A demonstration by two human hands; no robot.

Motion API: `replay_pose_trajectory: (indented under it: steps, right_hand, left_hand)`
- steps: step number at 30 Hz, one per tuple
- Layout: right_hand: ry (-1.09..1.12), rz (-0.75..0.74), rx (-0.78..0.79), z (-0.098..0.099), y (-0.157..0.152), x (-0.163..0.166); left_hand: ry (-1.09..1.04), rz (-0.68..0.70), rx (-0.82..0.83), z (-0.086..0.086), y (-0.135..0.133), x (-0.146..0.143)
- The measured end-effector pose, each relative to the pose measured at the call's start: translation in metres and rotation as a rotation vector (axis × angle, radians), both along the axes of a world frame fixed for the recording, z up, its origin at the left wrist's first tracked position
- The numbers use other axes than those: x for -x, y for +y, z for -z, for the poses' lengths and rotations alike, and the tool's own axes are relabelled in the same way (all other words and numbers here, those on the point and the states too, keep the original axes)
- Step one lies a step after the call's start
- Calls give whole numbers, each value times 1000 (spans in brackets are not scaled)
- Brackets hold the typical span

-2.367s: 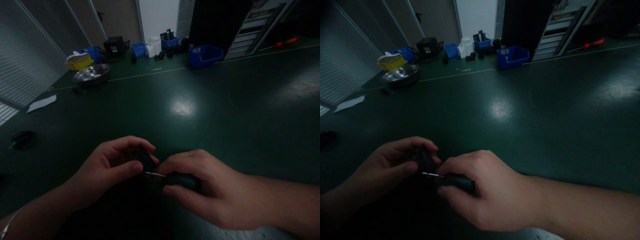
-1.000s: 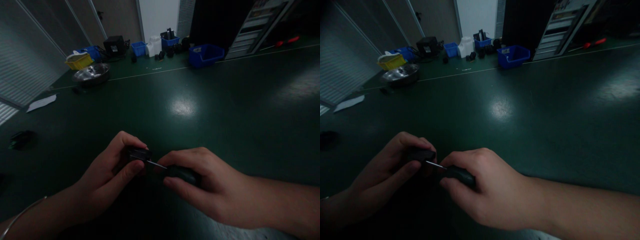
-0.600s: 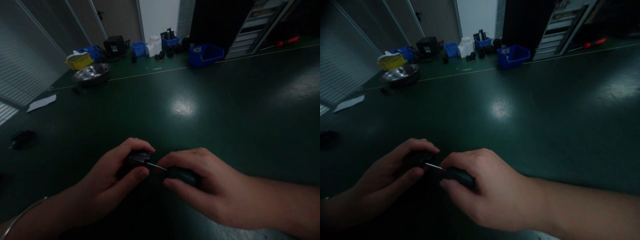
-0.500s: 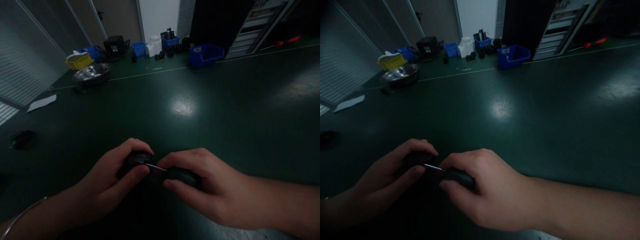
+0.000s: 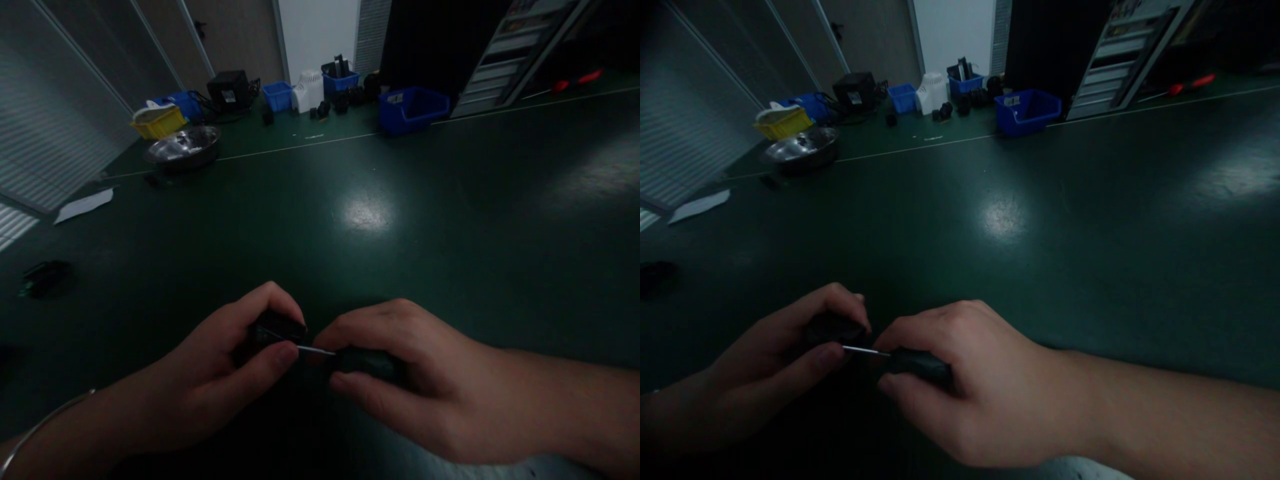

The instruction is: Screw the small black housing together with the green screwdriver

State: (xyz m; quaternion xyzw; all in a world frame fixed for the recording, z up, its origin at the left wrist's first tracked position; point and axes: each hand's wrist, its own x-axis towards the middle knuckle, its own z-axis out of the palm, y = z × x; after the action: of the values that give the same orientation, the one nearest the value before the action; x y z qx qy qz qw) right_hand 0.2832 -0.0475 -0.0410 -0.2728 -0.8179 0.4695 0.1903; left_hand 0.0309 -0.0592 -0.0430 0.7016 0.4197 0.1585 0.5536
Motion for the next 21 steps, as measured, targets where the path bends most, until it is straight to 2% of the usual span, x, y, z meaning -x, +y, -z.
replay_pose_trajectory:
  steps: [8, 14, 18, 21]
  right_hand:
    - [1, -101, 42, -2, 8, 4]
    - [28, -18, 15, 2, 1, 2]
    - [-12, 34, 9, 2, -4, 4]
    - [-26, 36, 8, 1, -4, 5]
  left_hand:
    - [-23, 97, 70, -4, 4, 1]
    - [-97, -22, 111, 0, 1, -4]
    - [-84, -174, 37, 0, -2, -7]
    - [-39, -171, -158, 0, -2, -9]
